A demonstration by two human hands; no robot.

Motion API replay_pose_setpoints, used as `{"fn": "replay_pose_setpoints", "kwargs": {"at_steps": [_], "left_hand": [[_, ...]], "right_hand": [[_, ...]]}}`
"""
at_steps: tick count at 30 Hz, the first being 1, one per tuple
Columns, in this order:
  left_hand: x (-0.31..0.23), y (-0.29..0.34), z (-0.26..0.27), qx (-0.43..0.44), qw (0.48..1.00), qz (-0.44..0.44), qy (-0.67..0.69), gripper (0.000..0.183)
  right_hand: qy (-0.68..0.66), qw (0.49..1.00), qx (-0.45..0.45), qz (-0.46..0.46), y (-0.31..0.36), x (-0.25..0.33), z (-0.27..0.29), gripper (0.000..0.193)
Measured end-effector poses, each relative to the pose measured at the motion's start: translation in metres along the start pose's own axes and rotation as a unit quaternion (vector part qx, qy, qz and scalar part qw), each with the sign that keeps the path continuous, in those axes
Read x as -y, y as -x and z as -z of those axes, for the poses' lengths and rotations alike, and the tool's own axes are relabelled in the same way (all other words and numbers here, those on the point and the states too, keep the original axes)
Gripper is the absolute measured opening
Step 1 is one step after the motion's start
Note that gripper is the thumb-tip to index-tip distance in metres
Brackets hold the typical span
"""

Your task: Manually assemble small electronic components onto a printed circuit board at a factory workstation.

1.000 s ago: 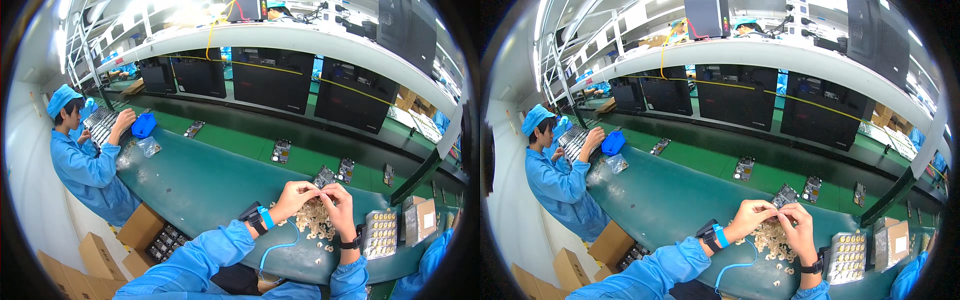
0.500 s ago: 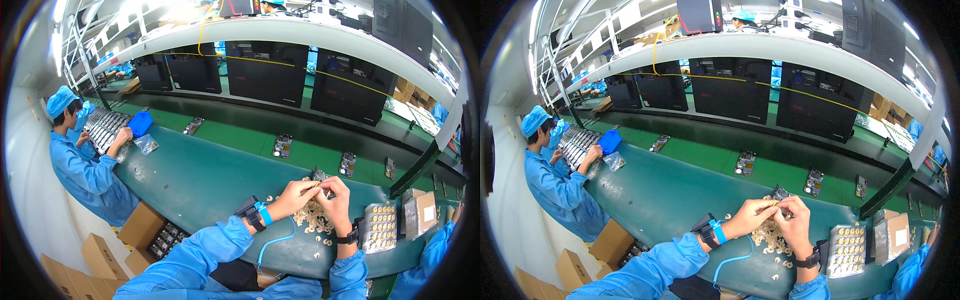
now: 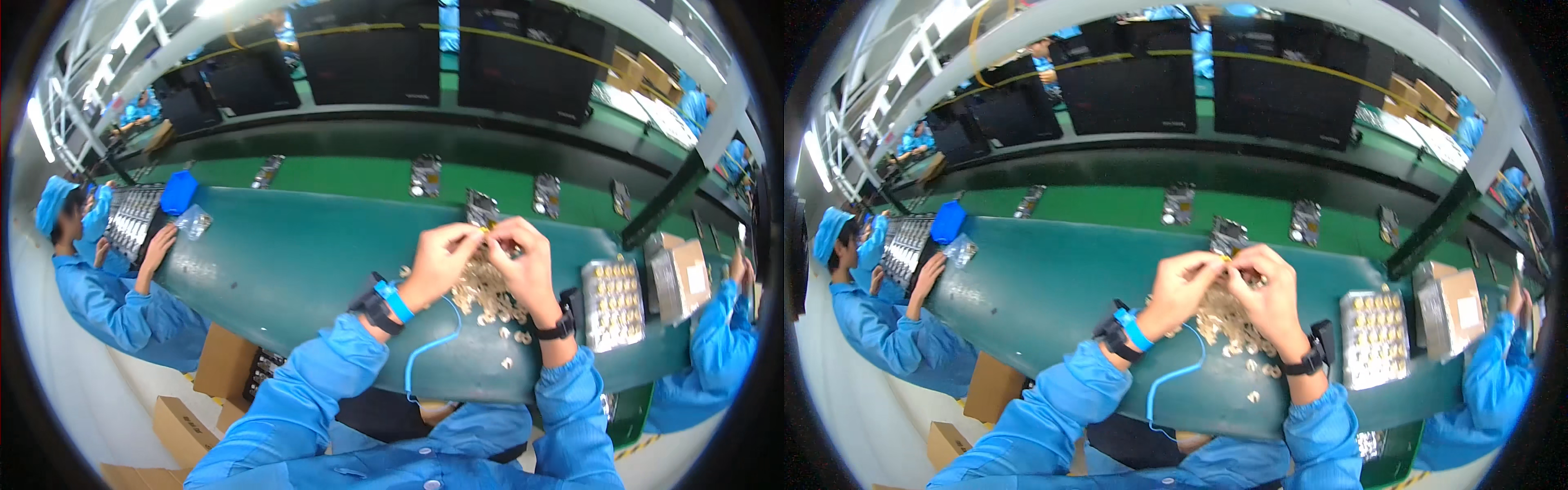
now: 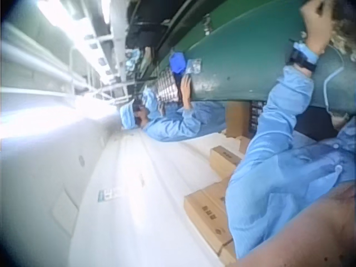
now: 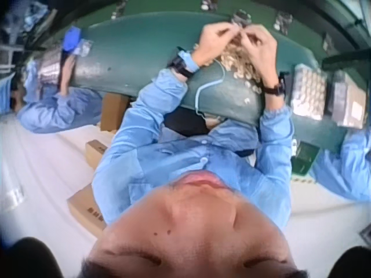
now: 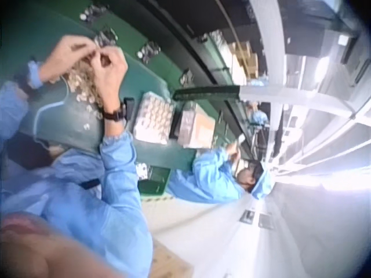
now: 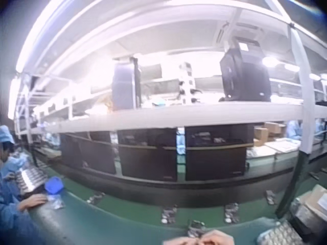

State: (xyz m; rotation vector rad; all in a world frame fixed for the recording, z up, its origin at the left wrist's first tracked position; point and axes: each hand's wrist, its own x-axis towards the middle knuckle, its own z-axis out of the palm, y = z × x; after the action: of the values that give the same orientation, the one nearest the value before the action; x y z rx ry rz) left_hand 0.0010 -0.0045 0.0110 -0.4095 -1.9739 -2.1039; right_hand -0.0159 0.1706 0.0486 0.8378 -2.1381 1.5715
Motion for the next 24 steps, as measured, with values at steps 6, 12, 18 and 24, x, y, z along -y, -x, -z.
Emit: {"fn": "replay_pose_setpoints", "kwargs": {"at_steps": [6, 12, 18, 24], "left_hand": [[-0.007, -0.003, -0.001, -0.006, 0.998, 0.015, 0.058, 0.02], [-0.007, -0.005, 0.004, -0.018, 0.998, -0.003, 0.064, 0.02], [-0.004, -0.006, 0.006, -0.024, 0.998, 0.001, 0.056, 0.02], [-0.002, -0.002, 0.001, 0.013, 0.997, 0.048, 0.061, 0.018]], "right_hand": [[-0.054, 0.996, -0.002, -0.069, 0.001, -0.005, 0.005, 0.007], [-0.136, 0.978, 0.045, -0.153, 0.001, -0.015, 0.027, 0.008], [0.12, 0.969, 0.11, -0.185, -0.004, -0.01, 0.032, 0.019], [0.04, 0.998, 0.045, -0.019, -0.004, -0.004, 0.012, 0.009]]}}
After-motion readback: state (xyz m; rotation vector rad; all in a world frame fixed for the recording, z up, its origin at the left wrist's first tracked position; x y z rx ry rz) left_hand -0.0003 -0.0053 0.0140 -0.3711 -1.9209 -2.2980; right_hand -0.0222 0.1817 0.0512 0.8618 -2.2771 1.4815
